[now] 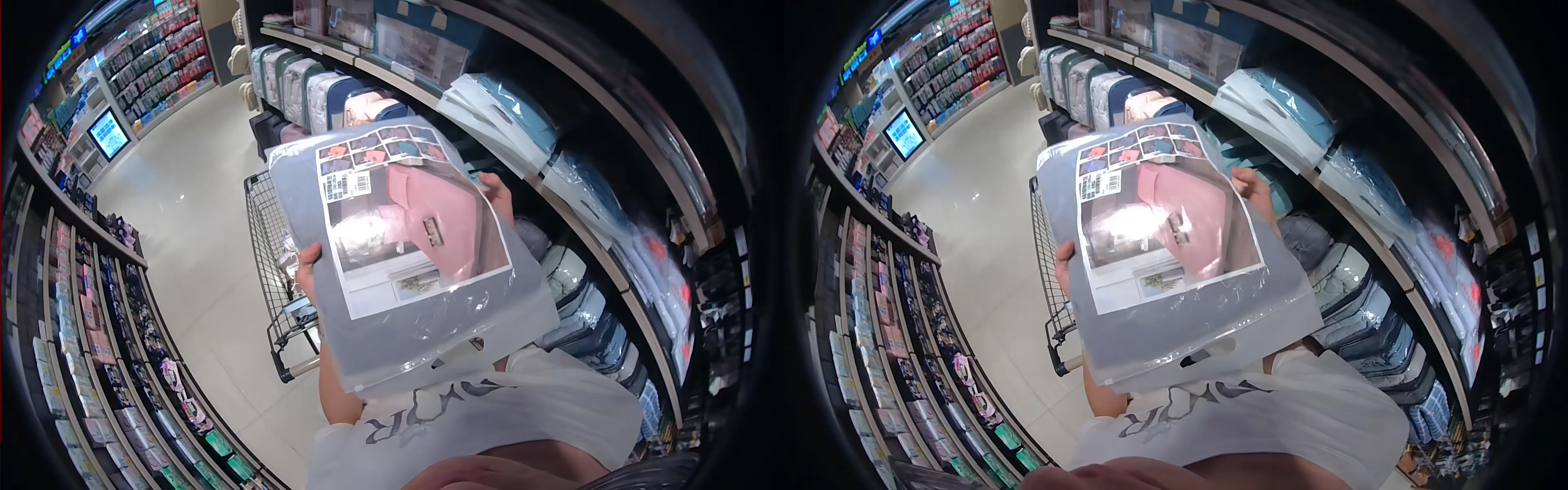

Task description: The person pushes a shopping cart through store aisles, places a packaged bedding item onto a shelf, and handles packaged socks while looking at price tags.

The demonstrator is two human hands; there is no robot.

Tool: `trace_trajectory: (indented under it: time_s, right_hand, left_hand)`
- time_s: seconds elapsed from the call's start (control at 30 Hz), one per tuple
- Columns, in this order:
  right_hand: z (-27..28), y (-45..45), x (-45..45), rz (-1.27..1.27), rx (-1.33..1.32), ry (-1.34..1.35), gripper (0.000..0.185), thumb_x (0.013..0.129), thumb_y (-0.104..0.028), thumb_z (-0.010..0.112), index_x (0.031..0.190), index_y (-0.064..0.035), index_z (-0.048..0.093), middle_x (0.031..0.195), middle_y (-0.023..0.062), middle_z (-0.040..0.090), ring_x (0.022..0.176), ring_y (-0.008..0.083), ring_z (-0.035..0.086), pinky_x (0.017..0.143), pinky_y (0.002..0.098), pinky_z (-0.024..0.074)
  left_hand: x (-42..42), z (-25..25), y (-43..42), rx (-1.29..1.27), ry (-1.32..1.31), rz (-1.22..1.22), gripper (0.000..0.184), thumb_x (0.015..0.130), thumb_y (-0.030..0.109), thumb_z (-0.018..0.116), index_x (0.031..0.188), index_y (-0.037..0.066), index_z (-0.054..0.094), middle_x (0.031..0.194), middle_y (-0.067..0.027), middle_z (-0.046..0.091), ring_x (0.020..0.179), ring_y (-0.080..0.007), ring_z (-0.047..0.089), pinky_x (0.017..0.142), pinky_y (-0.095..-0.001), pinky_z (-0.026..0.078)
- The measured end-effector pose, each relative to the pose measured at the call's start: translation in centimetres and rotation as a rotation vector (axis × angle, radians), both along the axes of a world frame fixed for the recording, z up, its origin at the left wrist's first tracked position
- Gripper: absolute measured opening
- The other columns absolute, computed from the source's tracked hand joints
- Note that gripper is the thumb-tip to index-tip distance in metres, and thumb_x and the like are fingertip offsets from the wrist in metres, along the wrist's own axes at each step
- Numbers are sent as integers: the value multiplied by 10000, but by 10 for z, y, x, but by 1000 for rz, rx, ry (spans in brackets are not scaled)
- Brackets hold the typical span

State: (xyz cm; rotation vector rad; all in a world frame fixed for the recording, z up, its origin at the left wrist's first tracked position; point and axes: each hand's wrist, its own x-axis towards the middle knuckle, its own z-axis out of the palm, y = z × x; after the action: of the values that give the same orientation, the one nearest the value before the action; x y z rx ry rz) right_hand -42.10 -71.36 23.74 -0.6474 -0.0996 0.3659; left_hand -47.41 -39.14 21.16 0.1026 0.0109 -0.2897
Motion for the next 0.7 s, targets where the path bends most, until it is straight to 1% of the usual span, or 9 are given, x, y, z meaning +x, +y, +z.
trace_trajectory:
  time_s: [0.13, 0.33, 0.4, 0.47, 0.5, 0.57, 0.6, 0.63, 0.7]
  right_hand:
    - [-32, -45, -27, 29, 72, -11, 545, 914, -411, 602, 1225, 34, 650, 1099, 186, 722, 937, 269, 717, 863, 391, 571]
    - [-31, -71, -70, -111, 98, -53, 598, 901, -441, 613, 1253, 43, 621, 1138, 195, 700, 974, 280, 702, 889, 395, 558]
    - [-29, -78, -77, -152, 99, -55, 616, 897, -451, 617, 1263, 45, 611, 1151, 198, 693, 986, 284, 697, 897, 397, 554]
    - [-30, -75, -84, -178, 87, -64, 635, 893, -461, 620, 1272, 48, 601, 1164, 201, 686, 998, 287, 692, 906, 398, 549]
    - [-31, -73, -86, -185, 90, -61, 644, 891, -466, 622, 1277, 49, 596, 1171, 202, 682, 1005, 289, 689, 910, 399, 547]
    - [-34, -66, -85, -199, 92, -49, 663, 886, -476, 626, 1286, 52, 586, 1184, 205, 675, 1017, 293, 684, 919, 400, 543]
    - [-34, -61, -85, -208, 87, -40, 673, 884, -481, 627, 1291, 53, 581, 1190, 206, 671, 1023, 295, 682, 923, 401, 541]
    - [-33, -56, -84, -216, 86, -33, 683, 882, -486, 629, 1296, 55, 576, 1197, 208, 668, 1029, 297, 679, 927, 402, 539]
    - [-34, -44, -78, -225, 86, -21, 702, 878, -496, 633, 1305, 58, 567, 1210, 211, 661, 1041, 300, 674, 936, 403, 534]
  left_hand:
    - [-6, 21, -11, 170, -44, -118, 532, 809, 260, 587, 1221, -77, 604, 1107, -230, 688, 945, -336, 705, 836, -427, 600]
    - [7, -14, -6, 428, 54, -184, 442, 810, 215, 589, 1124, -93, 642, 1009, -215, 705, 859, -300, 710, 768, -398, 604]
    - [15, -41, -3, 356, -111, -327, 348, 802, 152, 601, 1036, -97, 663, 938, -196, 708, 808, -275, 705, 739, -370, 599]
    - [0, -20, -17, 459, -38, -301, 211, 779, 45, 629, 918, -103, 684, 853, -171, 708, 755, -262, 703, 736, -339, 595]
    - [-23, 11, -40, 494, 25, -179, 202, 764, -21, 657, 952, -92, 681, 861, -161, 707, 751, -263, 703, 748, -347, 598]
    - [-32, -9, -71, 406, -87, -159, 365, 790, -71, 702, 1147, -32, 636, 1058, -131, 680, 932, -239, 690, 869, -355, 567]
    - [-45, -1, -87, 431, -161, -93, 387, 813, -63, 712, 1185, -10, 621, 1122, -113, 658, 992, -217, 666, 913, -342, 542]
    - [-56, 1, -101, 464, -206, -52, 326, 861, -23, 722, 1174, -7, 633, 1098, -89, 663, 960, -197, 657, 902, -322, 527]
    - [-71, 1, -113, 794, -484, 50, 174, 958, 111, 707, 1078, -13, 690, 1026, -38, 677, 910, -134, 630, 847, -271, 501]
